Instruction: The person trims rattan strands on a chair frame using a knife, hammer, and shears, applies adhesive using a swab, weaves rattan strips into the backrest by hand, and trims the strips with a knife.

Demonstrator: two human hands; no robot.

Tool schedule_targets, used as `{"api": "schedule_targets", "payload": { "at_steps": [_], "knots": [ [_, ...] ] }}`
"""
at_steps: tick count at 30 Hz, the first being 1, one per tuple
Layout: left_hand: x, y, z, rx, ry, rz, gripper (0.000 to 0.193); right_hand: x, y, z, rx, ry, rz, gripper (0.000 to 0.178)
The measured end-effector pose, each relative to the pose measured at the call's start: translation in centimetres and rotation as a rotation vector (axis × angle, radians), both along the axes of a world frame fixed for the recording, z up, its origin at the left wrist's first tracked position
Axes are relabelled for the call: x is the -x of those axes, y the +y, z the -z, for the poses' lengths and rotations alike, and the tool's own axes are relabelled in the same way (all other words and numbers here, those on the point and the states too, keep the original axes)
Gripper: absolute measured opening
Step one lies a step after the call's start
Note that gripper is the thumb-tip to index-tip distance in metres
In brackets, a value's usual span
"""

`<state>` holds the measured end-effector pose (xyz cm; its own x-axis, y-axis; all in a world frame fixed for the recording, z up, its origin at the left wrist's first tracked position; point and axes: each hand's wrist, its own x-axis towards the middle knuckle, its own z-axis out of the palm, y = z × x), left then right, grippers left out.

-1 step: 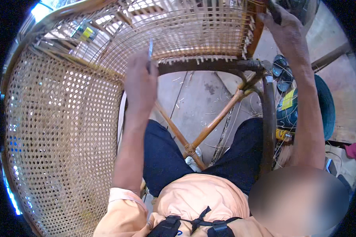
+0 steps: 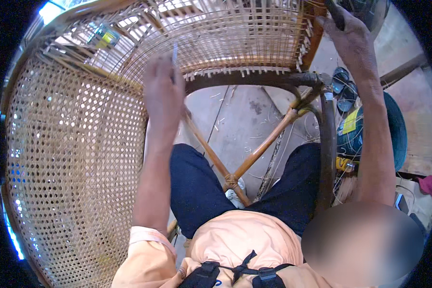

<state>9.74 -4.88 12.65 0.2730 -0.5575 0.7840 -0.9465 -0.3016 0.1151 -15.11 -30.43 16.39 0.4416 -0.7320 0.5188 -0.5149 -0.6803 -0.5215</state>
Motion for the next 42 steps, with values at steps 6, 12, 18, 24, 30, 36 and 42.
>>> {"api": "schedule_targets", "payload": {
  "at_steps": [6,12,18,24,30,36,42],
  "knots": [
    [-5.6,-1.1,-3.5,0.061,-0.296,0.001,0.04,0.0,-0.7,0.3,-0.108,-0.033,-0.037,0.033],
    [-7.2,-1.5,-3.1,-0.003,-0.347,0.037,0.03,1.1,-2.7,1.3,-0.086,-0.131,-0.192,0.031],
    [-5.7,-0.9,-4.4,-0.045,-0.264,0.057,0.034,1.3,-3.6,0.5,-0.129,0.038,0.01,0.028],
    [-3.2,-3.0,-5.2,0.182,-0.216,0.367,0.028,0.2,-0.1,-0.7,-0.034,-0.092,-0.17,0.029],
    [-3.2,-3.2,-4.7,0.055,-0.248,0.278,0.03,0.8,-1.3,-0.8,-0.154,-0.079,-0.101,0.028],
    [-3.5,-3.2,-4.6,-0.031,-0.299,0.233,0.023,1.1,-2.0,-0.6,-0.162,-0.019,-0.127,0.03],
    [2.0,1.7,-0.2,0.015,1.056,0.26,0.028,2.9,6.5,-3.0,0.078,-0.363,-0.012,0.031]
  ]
}}
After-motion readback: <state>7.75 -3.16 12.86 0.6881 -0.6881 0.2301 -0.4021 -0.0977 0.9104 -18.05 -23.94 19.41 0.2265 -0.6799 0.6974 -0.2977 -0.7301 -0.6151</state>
